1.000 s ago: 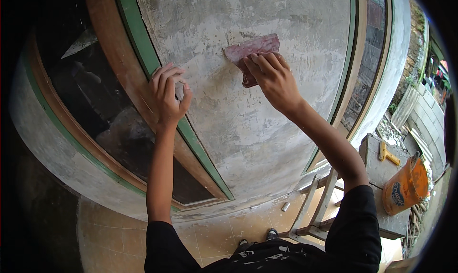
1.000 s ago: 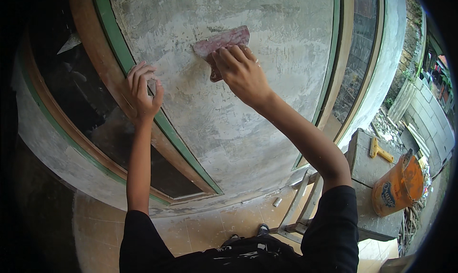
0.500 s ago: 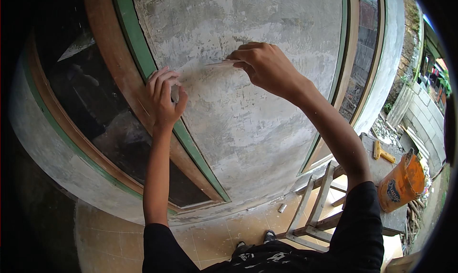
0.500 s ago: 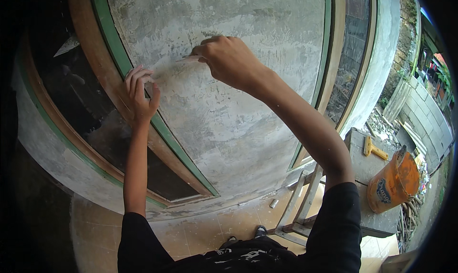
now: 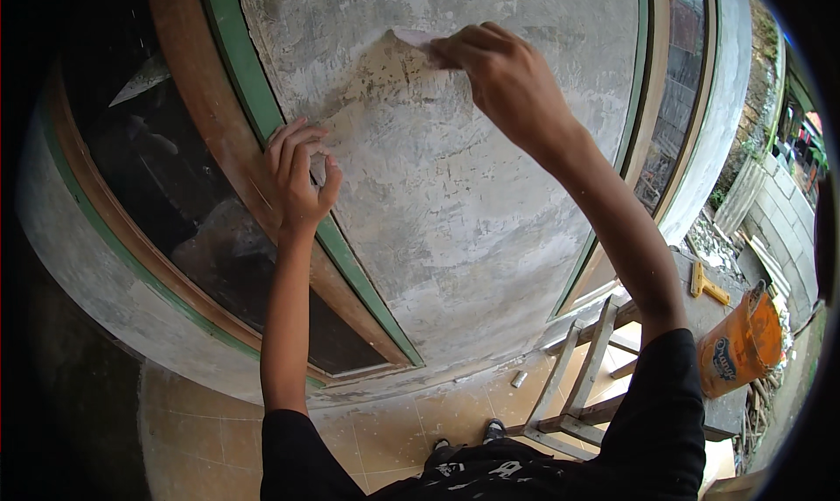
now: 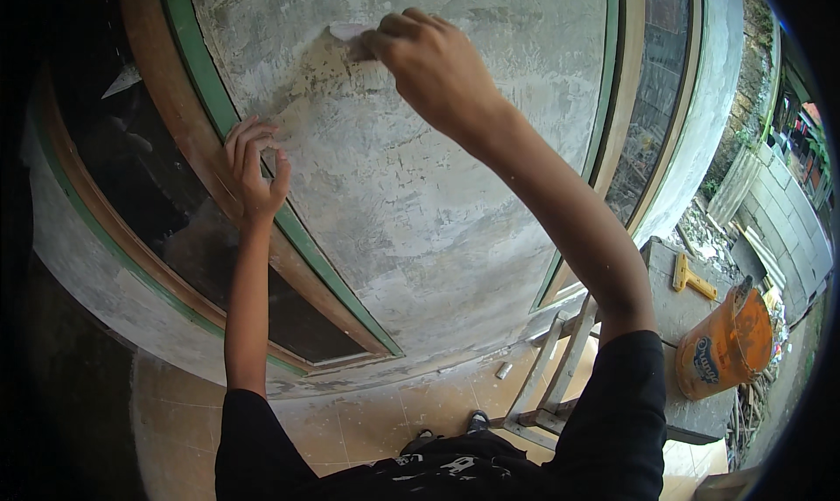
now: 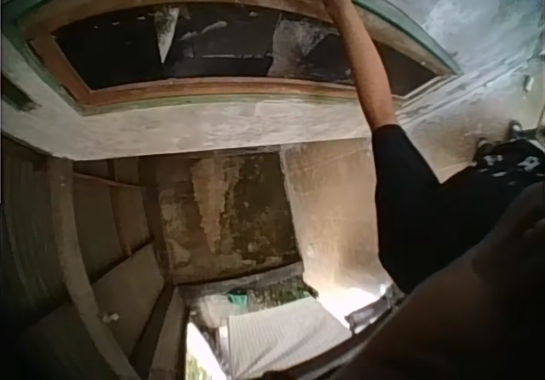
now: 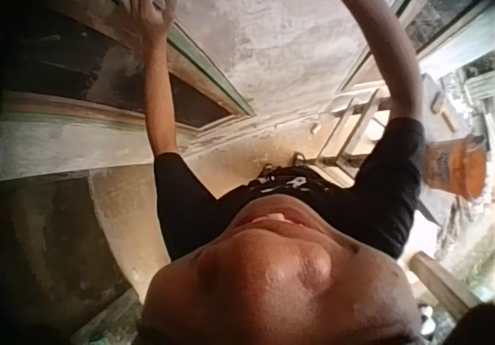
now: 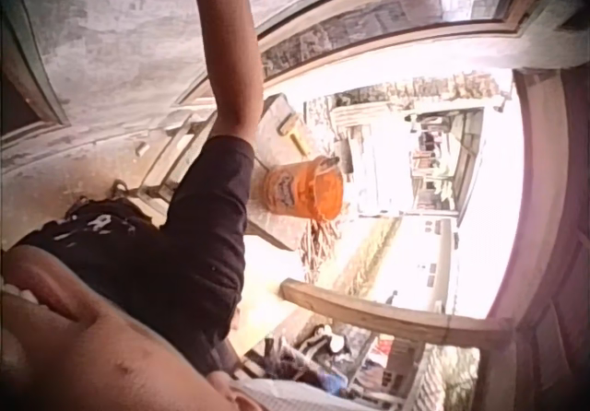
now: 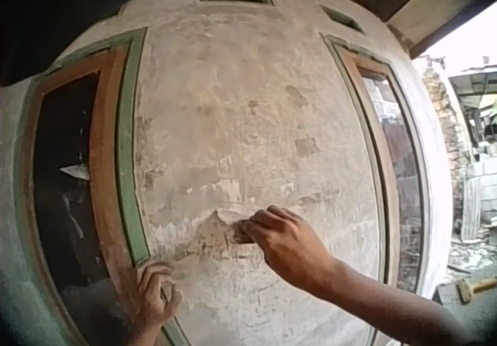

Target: The person applies putty from a bucket to a wall surface near a window frame using a putty knife.

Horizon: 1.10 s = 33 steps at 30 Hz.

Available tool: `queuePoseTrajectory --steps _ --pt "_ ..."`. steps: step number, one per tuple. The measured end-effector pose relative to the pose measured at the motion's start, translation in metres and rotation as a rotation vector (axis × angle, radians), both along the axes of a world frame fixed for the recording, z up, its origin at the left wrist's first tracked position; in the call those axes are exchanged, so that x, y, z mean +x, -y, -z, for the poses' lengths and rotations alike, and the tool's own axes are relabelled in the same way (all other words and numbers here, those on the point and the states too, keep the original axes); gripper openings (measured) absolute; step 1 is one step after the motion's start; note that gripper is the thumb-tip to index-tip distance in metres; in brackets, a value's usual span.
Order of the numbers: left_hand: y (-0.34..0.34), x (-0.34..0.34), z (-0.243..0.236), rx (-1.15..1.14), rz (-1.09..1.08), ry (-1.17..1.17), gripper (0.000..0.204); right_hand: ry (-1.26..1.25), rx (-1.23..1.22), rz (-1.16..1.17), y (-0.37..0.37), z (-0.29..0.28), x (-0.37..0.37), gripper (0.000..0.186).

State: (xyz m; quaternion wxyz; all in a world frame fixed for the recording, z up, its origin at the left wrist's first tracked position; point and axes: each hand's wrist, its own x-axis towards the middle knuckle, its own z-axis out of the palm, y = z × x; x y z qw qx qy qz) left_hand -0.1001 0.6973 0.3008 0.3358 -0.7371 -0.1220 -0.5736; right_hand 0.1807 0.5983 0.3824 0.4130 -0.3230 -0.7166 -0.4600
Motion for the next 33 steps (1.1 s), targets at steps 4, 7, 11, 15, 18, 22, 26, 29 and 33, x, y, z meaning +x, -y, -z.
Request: queuePoseTrajectory --steps 4,7,11,15,18,22,26,29,33 --pt "0.001 -0.001 0.000 -0.002 -0.014 -0.009 0.008 0.198 0.018 0.217 0.001 0.050 -0.001 0.029" --pt "0.001 0.001 0.001 -0.004 -0.015 -0.010 0.008 0.234 -0.128 0.175 0.018 0.080 -0.001 0.034" --pt "0.004 0.000 -0.004 -0.010 -0.025 -0.025 0.011 0.253 -0.507 0.193 0.029 0.097 0.004 0.022" --pt "0.004 0.002 -0.004 0.002 -0.039 -0.034 0.014 -0.027 -0.480 -0.033 0.003 0.053 0.030 0.033" --pt "0.000 -0.001 0.001 -0.006 -0.055 -0.029 0.013 -0.039 -0.154 0.001 0.011 0.006 0.028 0.033" --pt "0.002 0.000 0.000 -0.008 -0.037 -0.020 0.010 0.026 0.077 0.026 0.004 -0.014 0.014 0.026" --pt "0.003 0.001 -0.001 -0.007 -0.036 -0.016 0.008 0.116 0.072 0.130 0.005 0.000 0.005 0.014" --pt "0.002 0.001 0.000 -0.008 -0.025 -0.010 0.007 0.195 0.025 0.170 0.005 0.039 -0.002 0.015" --pt "0.004 0.000 -0.003 -0.012 -0.032 -0.003 0.007 0.234 -0.141 0.070 0.021 0.070 0.002 0.017"
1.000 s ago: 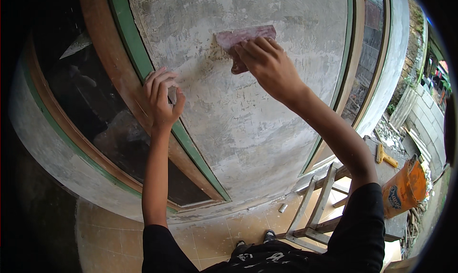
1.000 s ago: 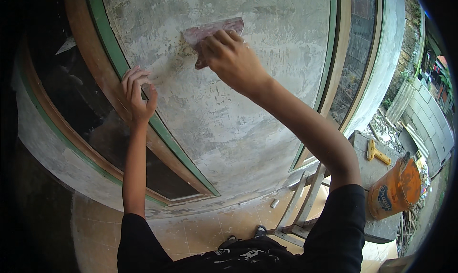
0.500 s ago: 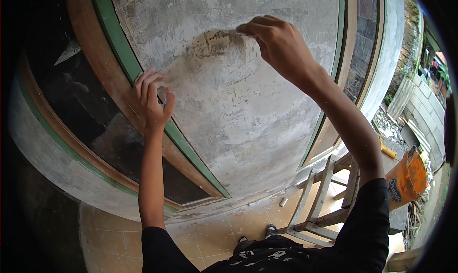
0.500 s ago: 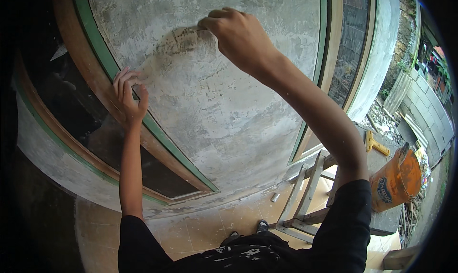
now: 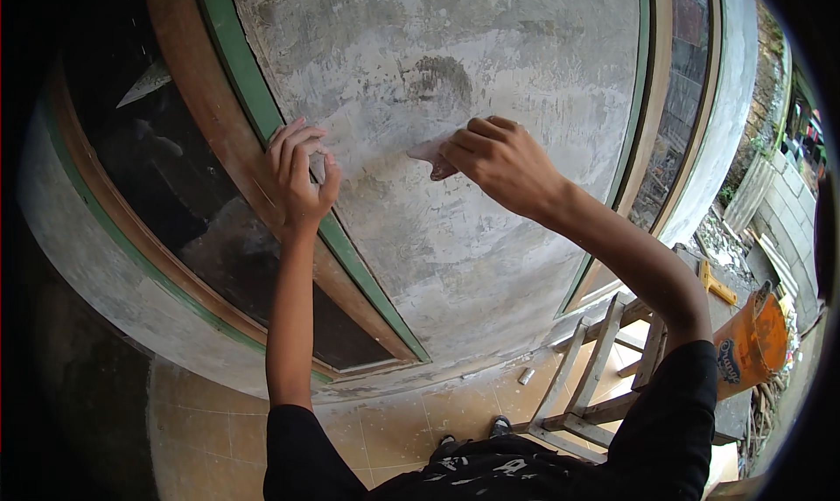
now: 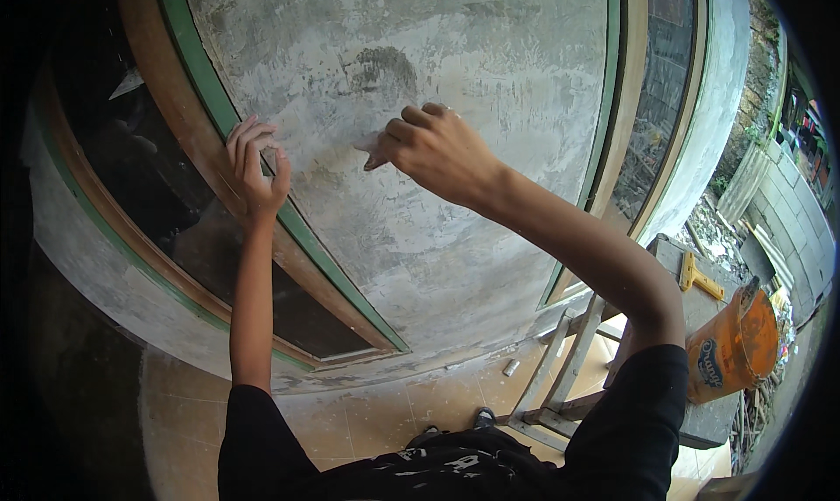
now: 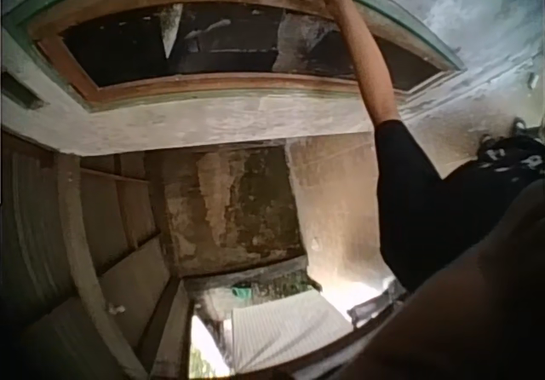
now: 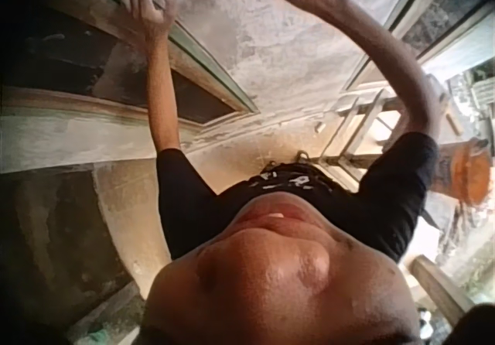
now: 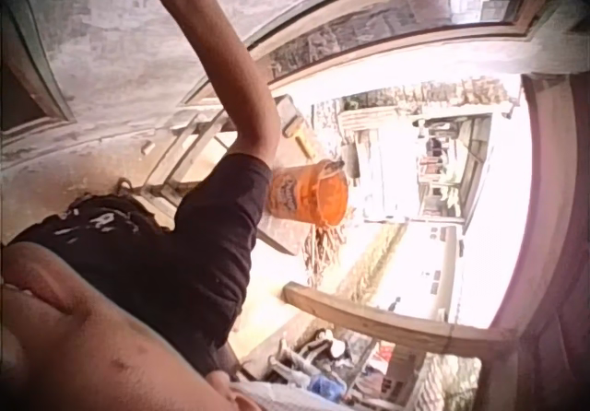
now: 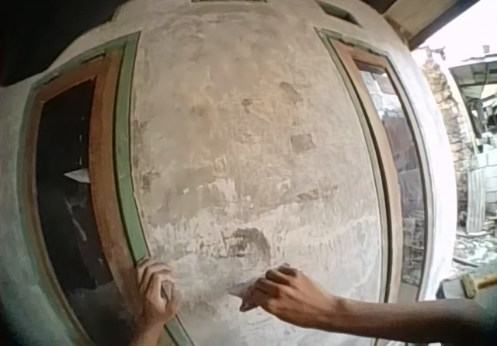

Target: The person applies putty from a bucket to a wall surface near a window frame using a putty knife.

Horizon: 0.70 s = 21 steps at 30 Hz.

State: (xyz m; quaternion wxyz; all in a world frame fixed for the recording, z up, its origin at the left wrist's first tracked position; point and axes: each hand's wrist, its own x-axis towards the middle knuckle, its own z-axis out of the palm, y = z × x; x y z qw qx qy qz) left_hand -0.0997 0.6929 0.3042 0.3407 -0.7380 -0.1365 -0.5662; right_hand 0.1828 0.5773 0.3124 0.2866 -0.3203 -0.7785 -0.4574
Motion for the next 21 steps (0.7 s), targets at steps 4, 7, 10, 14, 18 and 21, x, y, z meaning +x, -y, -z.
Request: queuePoseTrajectory --steps 4,7,10,14,18,21 --pt "-0.002 0.000 0.002 0.027 -0.014 -0.046 0.012 -0.111 -0.179 -0.066 -0.005 -0.008 0.012 0.016" --pt "-0.004 -0.002 0.005 0.029 -0.010 -0.036 0.013 -0.188 -0.431 0.208 -0.021 -0.047 0.006 0.027" --pt "-0.005 -0.003 0.004 0.026 -0.015 -0.019 0.010 -0.221 -0.119 0.069 -0.027 -0.076 0.002 0.015" --pt "-0.002 0.002 0.003 0.004 -0.005 -0.014 0.009 -0.216 0.309 -0.071 -0.024 -0.088 -0.001 0.010" --pt "-0.001 -0.002 0.002 0.019 -0.028 -0.024 0.009 -0.095 0.324 0.074 -0.023 -0.065 -0.005 0.017" --pt "-0.002 0.002 0.002 0.022 -0.033 -0.013 0.008 -0.004 0.158 0.157 -0.017 -0.030 -0.001 0.030"
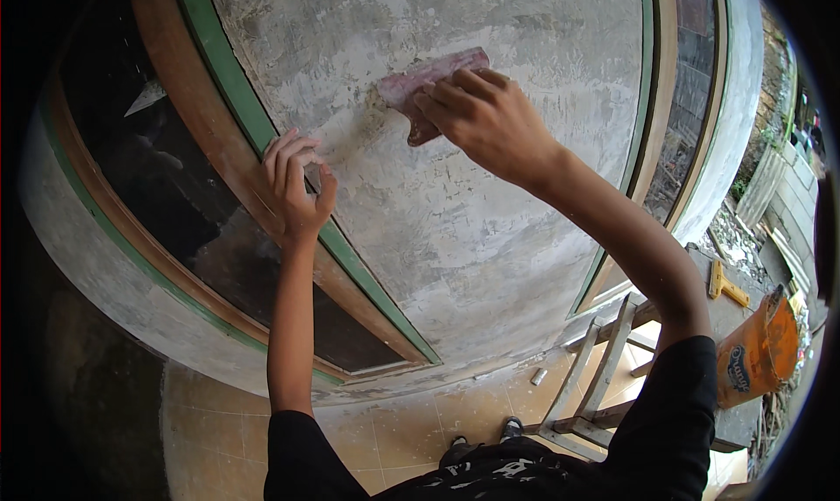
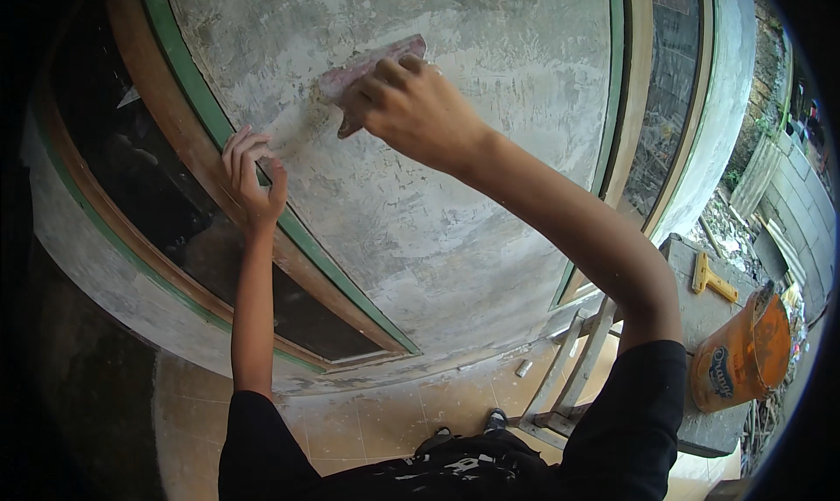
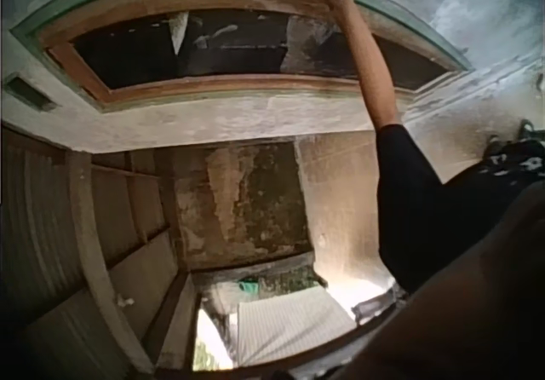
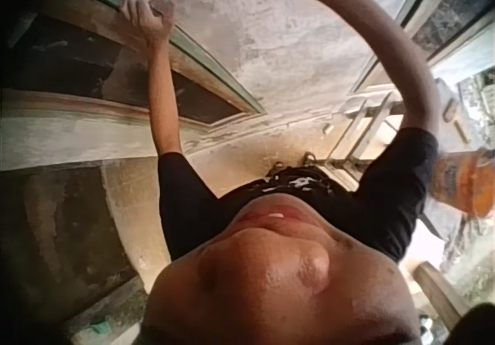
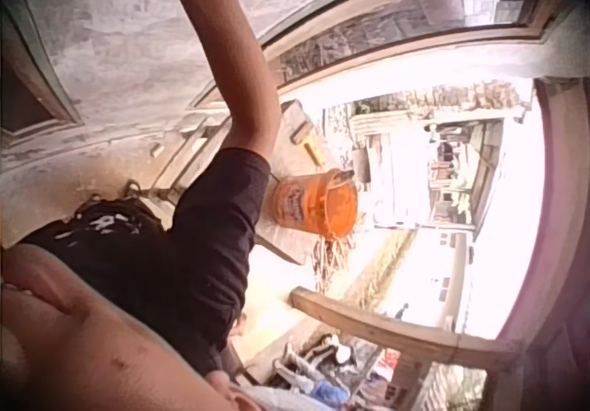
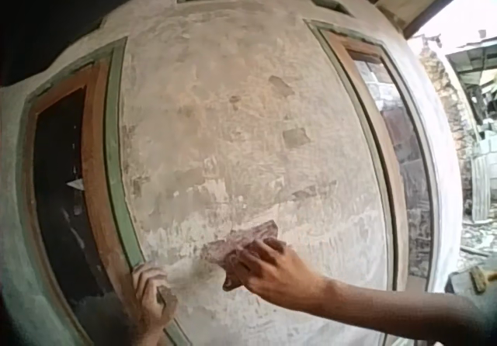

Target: The person applies putty from a bucket to a wall surface near a window frame using a putty knife.

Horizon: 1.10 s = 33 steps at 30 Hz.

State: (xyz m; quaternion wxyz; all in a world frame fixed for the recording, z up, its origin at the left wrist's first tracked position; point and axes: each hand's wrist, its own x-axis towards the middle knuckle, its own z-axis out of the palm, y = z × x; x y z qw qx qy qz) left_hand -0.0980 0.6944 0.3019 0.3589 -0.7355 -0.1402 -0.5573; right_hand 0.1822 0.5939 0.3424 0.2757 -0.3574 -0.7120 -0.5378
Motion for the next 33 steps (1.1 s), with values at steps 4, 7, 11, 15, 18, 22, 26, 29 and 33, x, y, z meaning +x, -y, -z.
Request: queuePoseTrajectory --steps 4,7,11,15,18,22,26,29,33 --pt "-0.001 -0.001 0.000 0.002 0.012 0.001 0.009 0.068 -0.212 -0.006 0.017 0.029 0.006 0.024" --pt "-0.001 0.001 -0.002 0.007 0.016 -0.002 0.009 -0.074 -0.344 -0.127 0.000 0.029 0.028 0.017" --pt "-0.002 0.001 -0.002 0.009 0.030 0.001 0.009 -0.338 -0.427 -0.206 -0.017 -0.032 0.040 0.019" --pt "-0.004 -0.006 0.001 0.001 0.026 -0.007 0.008 -0.284 -0.160 -0.074 0.008 -0.080 0.025 0.021" --pt "0.000 -0.001 0.000 -0.001 0.024 -0.002 0.007 -0.316 -0.099 -0.264 0.025 -0.099 0.024 0.025" --pt "-0.001 0.000 0.000 -0.006 0.027 -0.001 0.007 -0.039 0.213 -0.224 -0.021 -0.077 0.024 0.019" --pt "-0.001 0.002 0.001 -0.001 0.030 0.010 0.007 -0.011 0.142 -0.090 -0.018 -0.011 0.025 0.018" --pt "0.001 -0.003 -0.001 0.010 0.022 -0.006 0.010 0.007 0.059 -0.114 -0.001 0.019 0.029 0.019" --pt "-0.001 0.000 0.002 0.008 0.006 -0.013 0.012 -0.416 -0.358 -0.366 0.004 0.012 0.049 0.025"
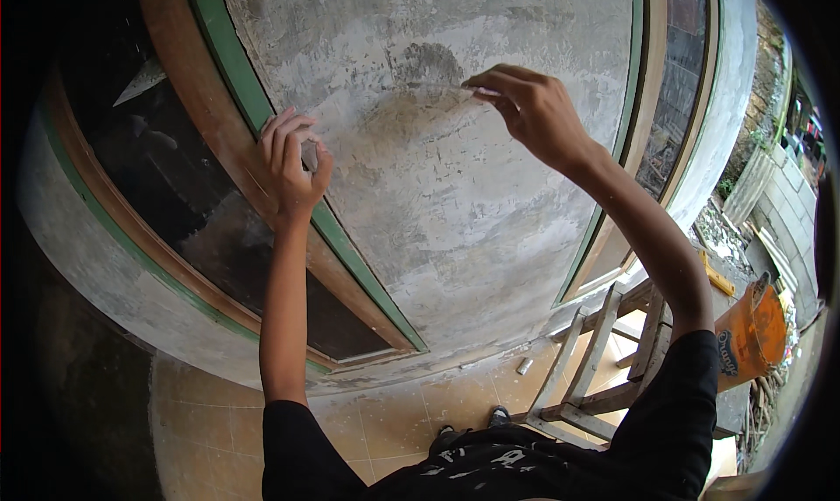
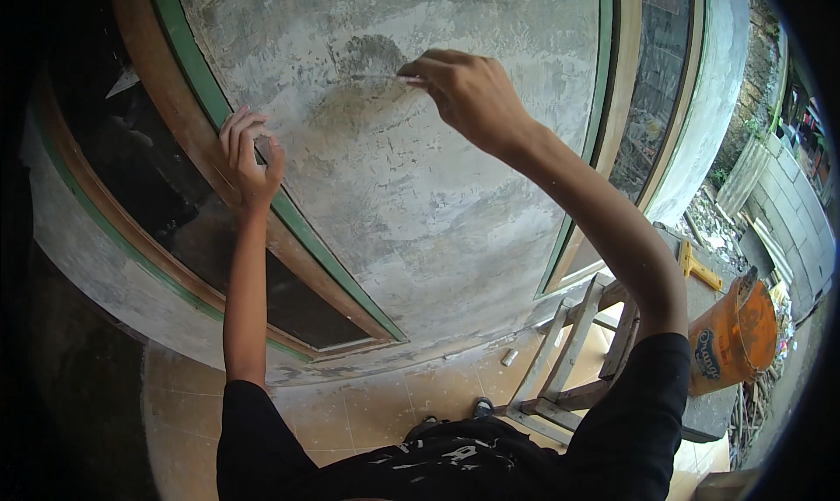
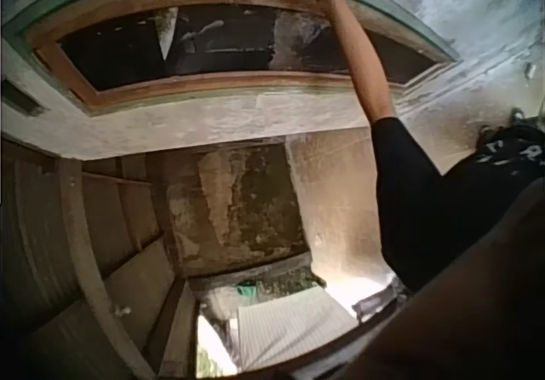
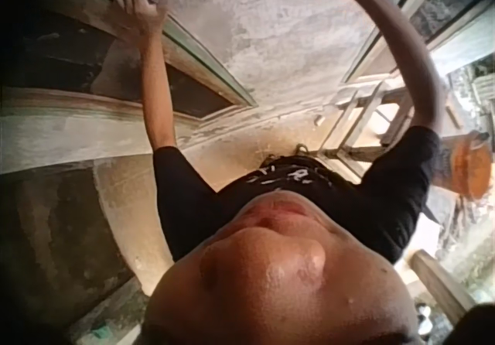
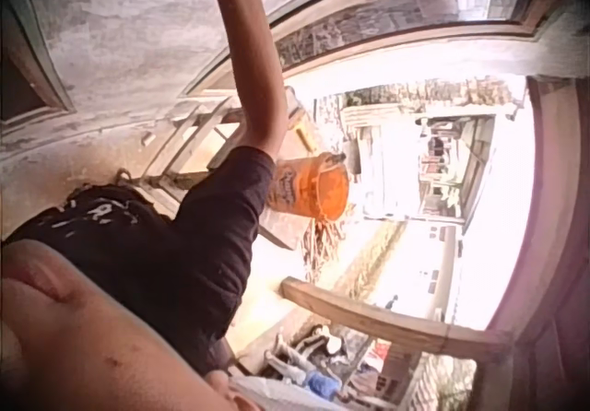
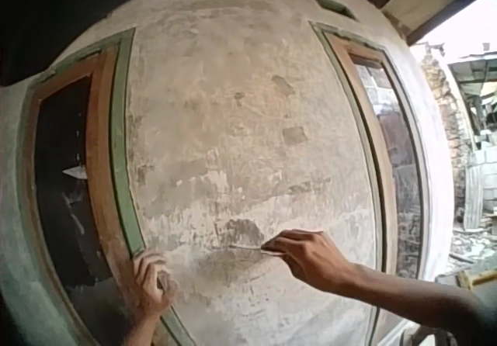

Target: The person applies putty from a bucket to a wall surface near a window frame using a putty knife.

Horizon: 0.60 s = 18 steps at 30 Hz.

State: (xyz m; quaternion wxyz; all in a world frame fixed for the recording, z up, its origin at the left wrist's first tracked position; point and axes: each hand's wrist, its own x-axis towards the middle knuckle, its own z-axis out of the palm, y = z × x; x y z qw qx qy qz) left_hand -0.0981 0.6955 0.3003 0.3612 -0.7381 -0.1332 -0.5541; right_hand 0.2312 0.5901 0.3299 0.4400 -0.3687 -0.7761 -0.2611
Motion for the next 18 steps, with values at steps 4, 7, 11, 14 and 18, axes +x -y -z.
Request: queuePoseTrajectory --steps 4,7,11,14,18 --pt "0.003 0.009 0.004 -0.009 -0.068 0.018 0.011 0.097 0.255 0.026 0.001 -0.009 0.001 0.027" --pt "0.001 0.010 0.007 -0.004 -0.064 0.058 0.008 0.322 0.421 0.162 -0.009 0.006 -0.010 0.043" --pt "0.002 0.008 0.009 -0.025 -0.052 0.045 0.008 0.321 0.413 0.251 -0.021 0.012 -0.013 0.050" --pt "0.003 0.009 0.010 -0.030 -0.042 0.054 0.008 0.341 0.393 0.321 -0.026 0.025 -0.018 0.051" --pt "0.003 0.007 0.010 -0.007 -0.017 0.076 0.008 0.319 0.338 0.385 -0.024 0.027 -0.028 0.047"
